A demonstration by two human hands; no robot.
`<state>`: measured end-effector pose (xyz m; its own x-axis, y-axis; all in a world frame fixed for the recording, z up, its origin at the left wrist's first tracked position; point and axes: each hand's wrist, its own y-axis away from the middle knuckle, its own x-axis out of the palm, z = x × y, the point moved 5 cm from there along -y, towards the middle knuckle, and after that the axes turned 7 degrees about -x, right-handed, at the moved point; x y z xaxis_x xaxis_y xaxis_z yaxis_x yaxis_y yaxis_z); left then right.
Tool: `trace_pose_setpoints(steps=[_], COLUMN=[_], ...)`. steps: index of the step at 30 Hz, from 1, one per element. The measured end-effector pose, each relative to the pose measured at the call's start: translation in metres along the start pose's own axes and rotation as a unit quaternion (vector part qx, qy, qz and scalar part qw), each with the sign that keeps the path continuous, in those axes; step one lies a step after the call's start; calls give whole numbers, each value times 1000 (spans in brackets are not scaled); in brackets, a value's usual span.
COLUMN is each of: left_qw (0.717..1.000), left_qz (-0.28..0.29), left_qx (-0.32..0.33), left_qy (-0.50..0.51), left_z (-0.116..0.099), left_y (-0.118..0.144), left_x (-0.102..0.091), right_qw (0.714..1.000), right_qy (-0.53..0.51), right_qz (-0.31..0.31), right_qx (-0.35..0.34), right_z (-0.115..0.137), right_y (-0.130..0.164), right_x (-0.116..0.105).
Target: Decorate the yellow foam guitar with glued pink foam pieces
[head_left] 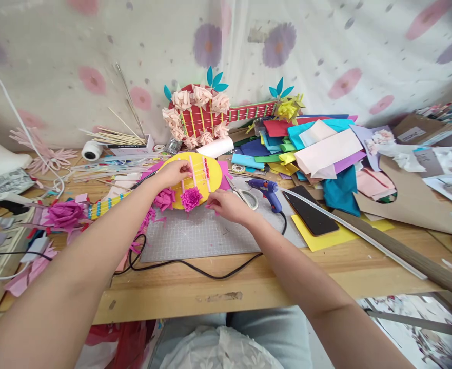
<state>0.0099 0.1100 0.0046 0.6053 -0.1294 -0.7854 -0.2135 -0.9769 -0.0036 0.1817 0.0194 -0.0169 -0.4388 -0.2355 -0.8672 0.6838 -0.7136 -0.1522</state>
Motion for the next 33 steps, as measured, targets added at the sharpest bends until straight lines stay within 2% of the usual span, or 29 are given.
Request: trace_pose_setpoints(steps=[2,6,11,14,16,18,19,23,25,28,31,33], left_qw=[999,990,955,926,913,908,911,948,942,911,868,848], left_qz=[-32,-140,-228,-256,-256,-236,-216,-60,-48,-46,-54,-59], left_qx=[9,7,14,39,48,50,43,17,-18,-85,-126,-139], left_qy=[-10,1,191,276,314,341,348,311,330,400,478,507], left_z=[-3,-8,-23,-40,-50,-58,-60,-59,-49,-35,-27,-24], left_y=[1,5,26,50,69,89,98,124,129,124,116,113], left_x=[-2,-13,-28,-25,-12,10,25,92,112,127,128,126], right_qw=[1000,998,996,993,990,986,984,976,970,964,963,964], right_qy=[-20,-47,-82,-103,-110,-119,-129,-187,-216,-237,-229,-217], right_qz=[18,52,-2,-36,-56,-70,-72,-58,-56,-73,-97,-111], right_qx=[-11,-2,27,55,75,92,97,92,91,96,102,106], right_z=[-6,-20,-27,-32,-36,-38,-39,-42,-45,-51,-54,-54], right_y=[7,18,26,29,30,31,32,35,38,42,45,47], right_x=[4,15,12,9,8,9,10,15,18,20,18,12])
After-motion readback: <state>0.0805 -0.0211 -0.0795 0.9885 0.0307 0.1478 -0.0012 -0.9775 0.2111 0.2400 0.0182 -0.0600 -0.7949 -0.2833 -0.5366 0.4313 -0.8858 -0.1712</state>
